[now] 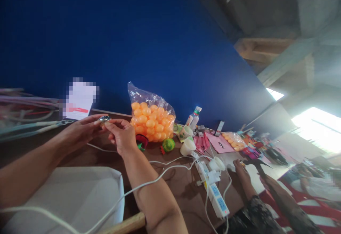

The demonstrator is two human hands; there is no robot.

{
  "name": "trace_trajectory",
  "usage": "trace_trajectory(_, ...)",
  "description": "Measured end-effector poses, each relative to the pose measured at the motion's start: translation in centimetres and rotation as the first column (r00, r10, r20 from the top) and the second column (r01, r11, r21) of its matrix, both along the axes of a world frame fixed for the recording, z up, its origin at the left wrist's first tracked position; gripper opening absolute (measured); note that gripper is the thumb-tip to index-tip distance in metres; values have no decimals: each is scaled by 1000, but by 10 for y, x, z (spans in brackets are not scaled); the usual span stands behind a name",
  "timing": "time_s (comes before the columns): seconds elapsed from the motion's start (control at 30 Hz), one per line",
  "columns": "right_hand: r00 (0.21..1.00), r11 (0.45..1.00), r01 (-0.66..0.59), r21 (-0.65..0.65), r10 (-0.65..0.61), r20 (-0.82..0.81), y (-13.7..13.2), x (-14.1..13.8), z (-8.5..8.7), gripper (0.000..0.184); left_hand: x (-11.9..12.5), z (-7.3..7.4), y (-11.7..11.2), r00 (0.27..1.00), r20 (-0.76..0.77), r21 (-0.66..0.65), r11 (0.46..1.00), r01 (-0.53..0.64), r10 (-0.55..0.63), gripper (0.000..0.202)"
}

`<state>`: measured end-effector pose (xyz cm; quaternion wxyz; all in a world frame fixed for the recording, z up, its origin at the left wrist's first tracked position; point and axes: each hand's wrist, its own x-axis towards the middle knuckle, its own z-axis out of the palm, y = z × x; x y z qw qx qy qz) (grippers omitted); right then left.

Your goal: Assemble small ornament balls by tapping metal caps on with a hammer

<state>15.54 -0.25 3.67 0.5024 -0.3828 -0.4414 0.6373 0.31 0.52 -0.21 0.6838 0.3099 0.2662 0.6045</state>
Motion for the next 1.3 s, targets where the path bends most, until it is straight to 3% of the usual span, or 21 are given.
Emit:
trace_trajectory(0.43,999,1000,-25,-10,24,-40,1,0,1,29,2,6,-3,1000,16,-7,1000,-2,2,27)
trace_trajectory(0.83,998,995,23,93,-29,64,1,-1,-3,24,1,0,3,1000,2,-7,1000,2,-2,37)
trace_trajectory(1.3,996,994,38,100,-46,78,2,0,-4,22,1,1,1,1000,4,12,1000,-7,7,39)
